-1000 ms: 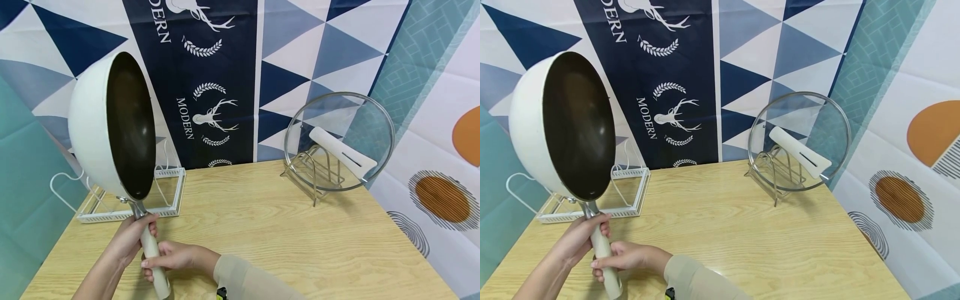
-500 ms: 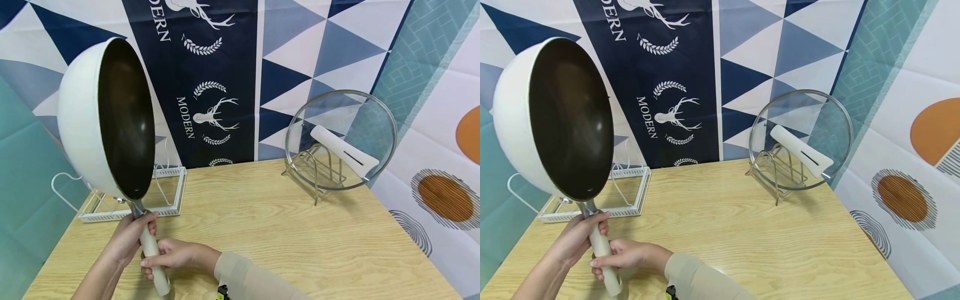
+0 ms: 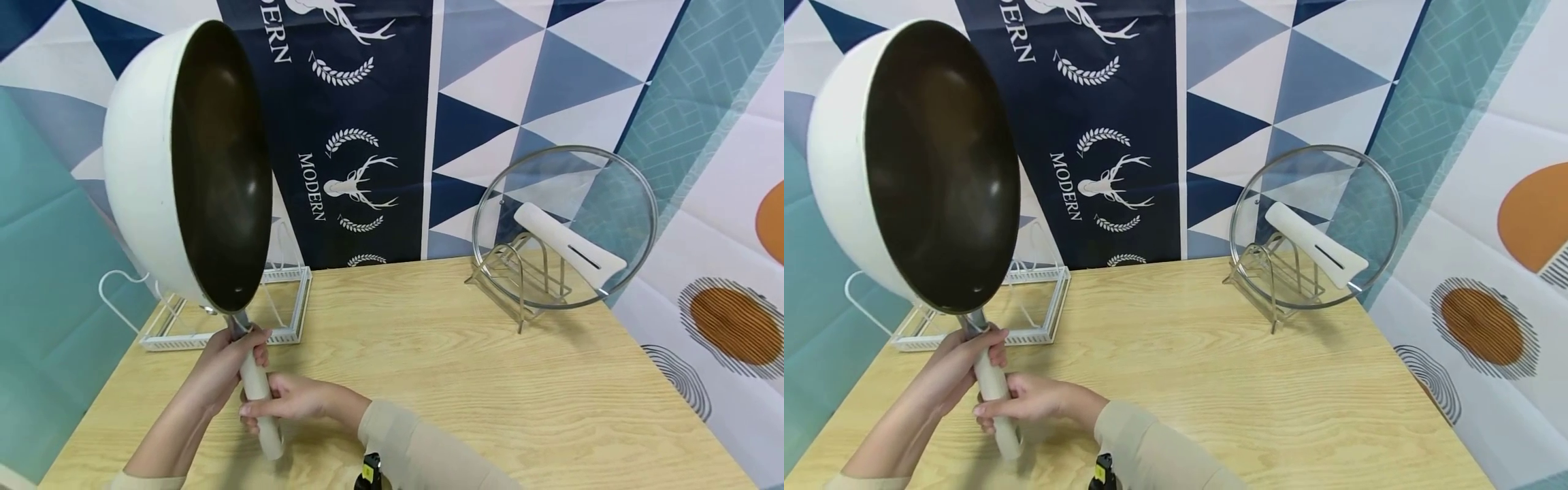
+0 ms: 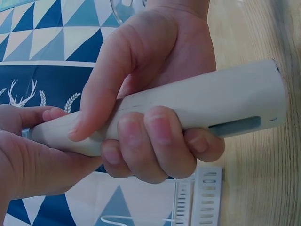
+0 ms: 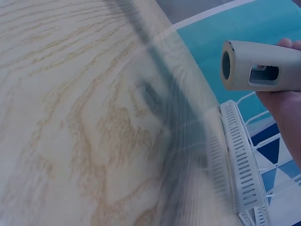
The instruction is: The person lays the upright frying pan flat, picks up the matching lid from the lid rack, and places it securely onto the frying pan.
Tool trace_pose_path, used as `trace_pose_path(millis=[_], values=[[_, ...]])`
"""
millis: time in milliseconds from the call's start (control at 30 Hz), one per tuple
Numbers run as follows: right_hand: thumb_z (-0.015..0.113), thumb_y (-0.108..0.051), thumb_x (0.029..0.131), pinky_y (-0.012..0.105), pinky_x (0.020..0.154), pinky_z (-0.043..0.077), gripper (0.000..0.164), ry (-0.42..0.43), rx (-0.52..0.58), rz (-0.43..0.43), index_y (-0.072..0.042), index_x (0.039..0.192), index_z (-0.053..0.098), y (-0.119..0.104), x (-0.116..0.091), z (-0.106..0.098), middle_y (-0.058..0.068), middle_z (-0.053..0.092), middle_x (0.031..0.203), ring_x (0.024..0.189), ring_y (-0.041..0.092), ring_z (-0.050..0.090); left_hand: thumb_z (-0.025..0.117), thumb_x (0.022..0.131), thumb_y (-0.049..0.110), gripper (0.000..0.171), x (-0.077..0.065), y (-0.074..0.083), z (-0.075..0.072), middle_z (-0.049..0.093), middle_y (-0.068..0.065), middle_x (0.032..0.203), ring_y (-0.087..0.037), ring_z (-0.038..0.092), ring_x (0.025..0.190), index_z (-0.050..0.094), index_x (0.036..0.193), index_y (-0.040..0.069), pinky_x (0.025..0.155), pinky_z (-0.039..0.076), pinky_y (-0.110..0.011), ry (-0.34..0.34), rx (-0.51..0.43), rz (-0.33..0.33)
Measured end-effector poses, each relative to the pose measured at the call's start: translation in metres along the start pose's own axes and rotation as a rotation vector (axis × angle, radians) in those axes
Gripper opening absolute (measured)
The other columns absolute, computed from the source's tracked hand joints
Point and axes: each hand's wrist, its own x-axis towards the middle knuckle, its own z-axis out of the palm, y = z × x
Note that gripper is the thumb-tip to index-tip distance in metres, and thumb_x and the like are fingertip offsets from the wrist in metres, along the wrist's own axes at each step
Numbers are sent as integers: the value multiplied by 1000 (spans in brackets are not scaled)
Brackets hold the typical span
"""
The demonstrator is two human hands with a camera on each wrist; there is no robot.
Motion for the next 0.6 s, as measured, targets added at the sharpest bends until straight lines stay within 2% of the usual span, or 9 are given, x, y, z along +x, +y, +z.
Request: trace_pose_path(millis=[200, 433, 600], values=[[42, -1, 100, 12, 71, 47, 22, 17, -30, -11, 17, 89, 47, -2, -9, -4, 30, 52, 81, 68, -1, 55, 50, 99, 19, 23, 2, -2, 6, 42, 6, 65, -8, 46, 62, 44, 78, 13, 65, 45, -25, -81, -76, 89], [45, -3, 98, 13, 73, 47, 21, 40, -117, -25, 15, 89, 51, -6, -23, -16, 28, 54, 80, 70, -1, 53, 47, 97, 9, 25, 12, 3, 17, 38, 7, 63, -5, 41, 58, 42, 73, 17, 64, 42, -22, -181, -223, 152], [46, -4, 98, 13, 74, 47, 21, 49, -146, -3, 15, 91, 53, -12, -30, -23, 24, 56, 80, 71, -1, 54, 42, 96, 6, 24, 16, 5, 20, 38, 9, 62, -5, 40, 58, 44, 76, 18, 65, 40, -21, -246, -274, 192]])
